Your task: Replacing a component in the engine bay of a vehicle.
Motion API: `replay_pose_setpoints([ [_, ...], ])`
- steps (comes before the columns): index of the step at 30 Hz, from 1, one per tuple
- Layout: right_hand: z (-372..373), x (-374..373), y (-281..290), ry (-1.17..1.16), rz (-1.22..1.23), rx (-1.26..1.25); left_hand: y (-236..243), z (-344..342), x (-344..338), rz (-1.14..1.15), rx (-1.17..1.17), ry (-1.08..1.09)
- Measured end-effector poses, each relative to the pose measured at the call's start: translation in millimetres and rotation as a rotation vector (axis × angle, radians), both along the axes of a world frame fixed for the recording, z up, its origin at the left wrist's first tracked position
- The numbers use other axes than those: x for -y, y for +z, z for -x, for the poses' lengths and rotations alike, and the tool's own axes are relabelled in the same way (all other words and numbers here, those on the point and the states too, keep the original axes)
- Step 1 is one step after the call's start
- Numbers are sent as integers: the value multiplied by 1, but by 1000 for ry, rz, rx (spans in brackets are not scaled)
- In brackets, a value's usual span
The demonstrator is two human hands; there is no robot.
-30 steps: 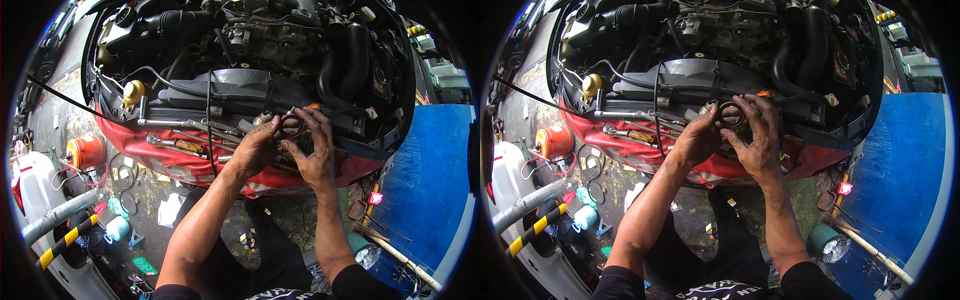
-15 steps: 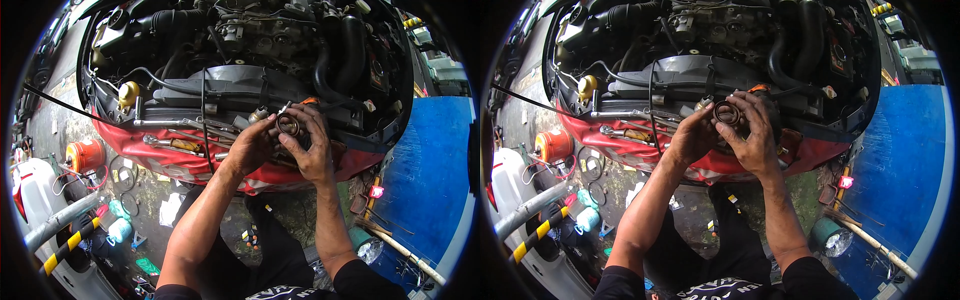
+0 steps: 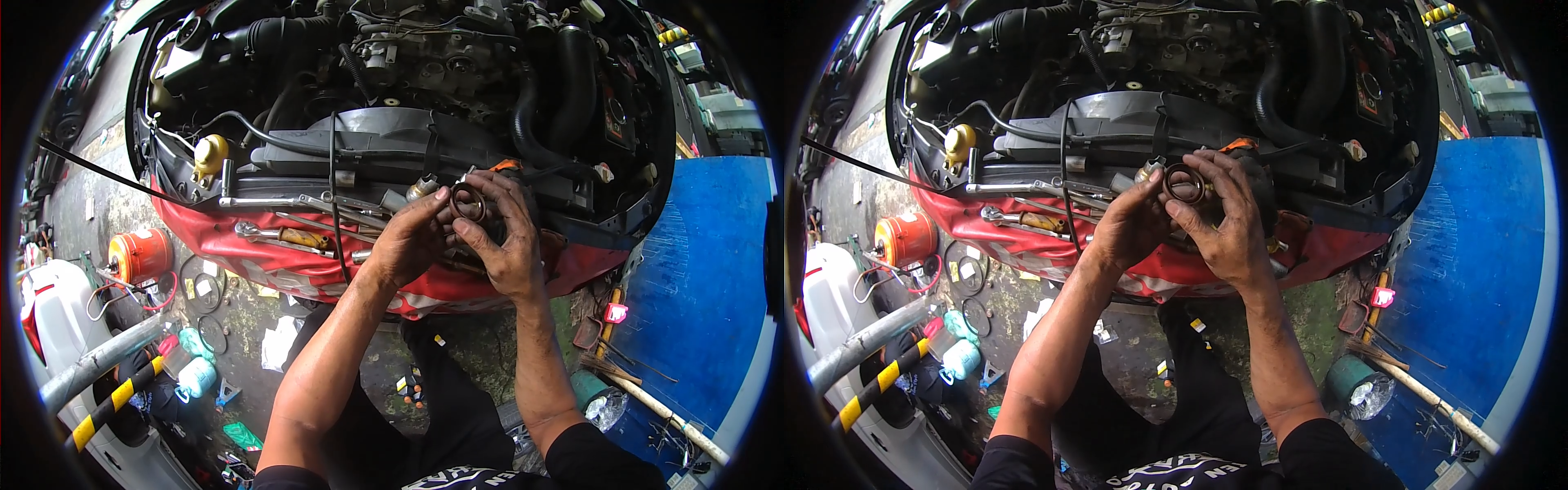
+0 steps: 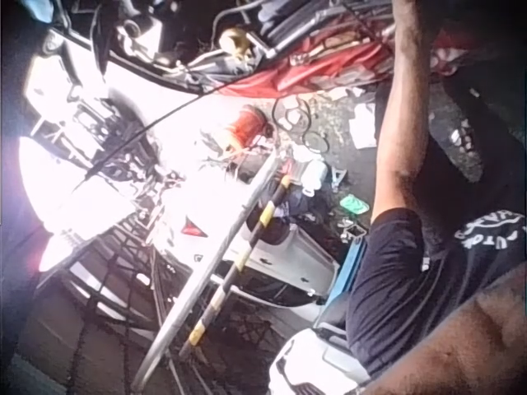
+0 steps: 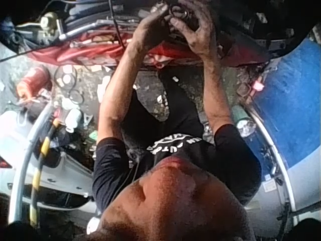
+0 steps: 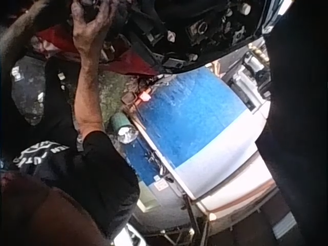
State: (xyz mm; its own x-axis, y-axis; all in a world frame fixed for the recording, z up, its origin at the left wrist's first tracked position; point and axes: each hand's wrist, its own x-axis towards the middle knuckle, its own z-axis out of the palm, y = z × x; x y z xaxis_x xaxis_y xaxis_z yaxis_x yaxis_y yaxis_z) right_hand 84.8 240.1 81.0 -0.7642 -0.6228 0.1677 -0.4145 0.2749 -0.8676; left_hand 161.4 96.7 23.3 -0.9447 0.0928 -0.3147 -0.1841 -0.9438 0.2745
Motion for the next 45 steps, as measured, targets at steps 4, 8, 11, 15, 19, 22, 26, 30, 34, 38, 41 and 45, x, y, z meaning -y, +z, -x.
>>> replay_pose_setpoints([
  [4,0,1,1,-11,-40,-80,5,1,-1,106,-93,17],
  [8,0,1,1,-6,-51,-95,-2,1,0,99,-76,-14],
  [11,0,-1,3,15,-62,-88,-6,1,2,43,-3,-116],
  [15,-2,-2,0,18,-41,-35,-1,2,-3,108,13,-97],
  [19,-1,-2,0,23,-24,5,-6,0,-1,121,-21,-111],
  [22,-2,-1,-2,29,-4,13,-8,-2,1,147,-56,-94],
  [26,-1,-2,-2,11,-5,31,-2,0,0,170,-115,-1],
  [30,-1,-2,-1,14,12,51,1,0,1,167,-143,8],
  [34,-2,-1,1,28,-26,-15,-1,3,0,117,-145,16],
  [38,-3,-1,1,44,-36,-21,-6,5,0,73,-179,21],
  [41,-4,0,3,47,-85,-104,-6,4,0,28,-149,24],
  [45,-2,-1,4,43,-92,-117,-6,4,0,49,-131,26],
])
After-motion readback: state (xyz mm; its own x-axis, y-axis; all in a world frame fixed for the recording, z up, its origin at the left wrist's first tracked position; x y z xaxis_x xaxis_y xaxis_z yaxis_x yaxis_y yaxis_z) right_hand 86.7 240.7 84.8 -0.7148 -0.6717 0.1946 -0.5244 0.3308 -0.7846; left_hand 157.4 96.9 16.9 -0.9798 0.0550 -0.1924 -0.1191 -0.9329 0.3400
